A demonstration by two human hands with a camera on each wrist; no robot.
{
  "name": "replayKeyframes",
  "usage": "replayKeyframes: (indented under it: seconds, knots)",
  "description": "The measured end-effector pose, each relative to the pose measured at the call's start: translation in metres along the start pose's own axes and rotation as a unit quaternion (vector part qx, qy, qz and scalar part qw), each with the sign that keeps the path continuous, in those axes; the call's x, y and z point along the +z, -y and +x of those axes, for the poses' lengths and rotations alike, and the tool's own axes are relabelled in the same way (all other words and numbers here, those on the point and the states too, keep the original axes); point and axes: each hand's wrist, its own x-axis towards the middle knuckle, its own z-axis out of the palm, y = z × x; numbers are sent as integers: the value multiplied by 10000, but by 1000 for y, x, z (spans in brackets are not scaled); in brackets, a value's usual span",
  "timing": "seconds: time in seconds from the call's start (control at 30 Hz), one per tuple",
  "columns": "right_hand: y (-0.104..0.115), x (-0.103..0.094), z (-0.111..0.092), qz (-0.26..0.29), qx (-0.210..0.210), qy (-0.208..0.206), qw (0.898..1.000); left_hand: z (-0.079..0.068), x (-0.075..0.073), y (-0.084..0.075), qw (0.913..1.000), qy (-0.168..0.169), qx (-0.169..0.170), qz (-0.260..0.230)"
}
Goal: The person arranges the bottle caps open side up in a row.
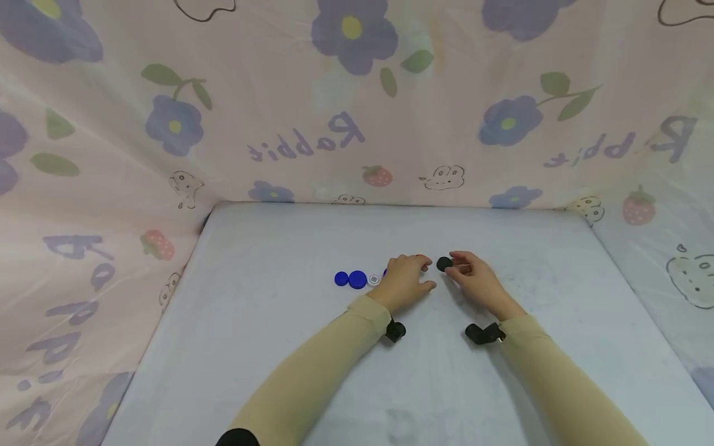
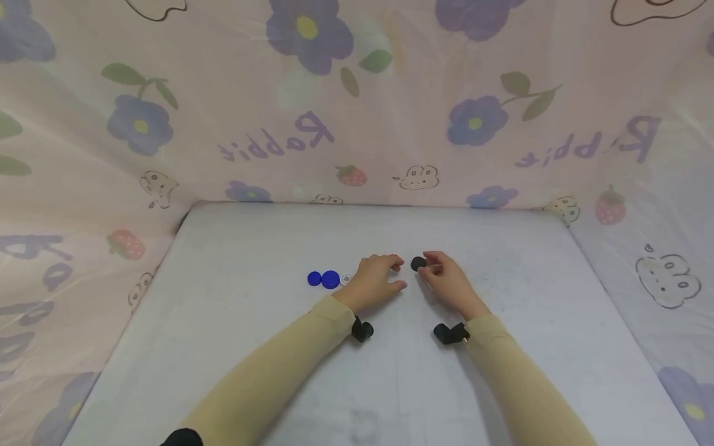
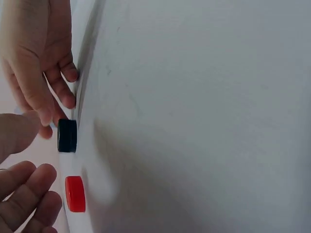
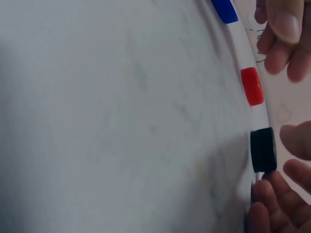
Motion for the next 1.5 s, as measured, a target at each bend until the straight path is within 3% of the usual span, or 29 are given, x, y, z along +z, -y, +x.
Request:
replayKeyframes:
  seconds: [0.27,0.53,0.83,1.17,1.5]
  knots:
    - [7,12,5,-285,-167,25,9995,4,-2,-5,9994,221,-54,-258]
    - [13,19,0,-365,-123,163,9991,2,0,-9,9984,507,-94,241]
    - [20,20,-5,-310,-180,130,9993,6,3,-6,9978,166,-169,616]
    - [25,28,-8,-27,-272,207,9994,8,0,-3,9905,150,-190,1357]
    - [29,29,-12,491,-277,209,9982,3,-13,5,9973,-62,38,737]
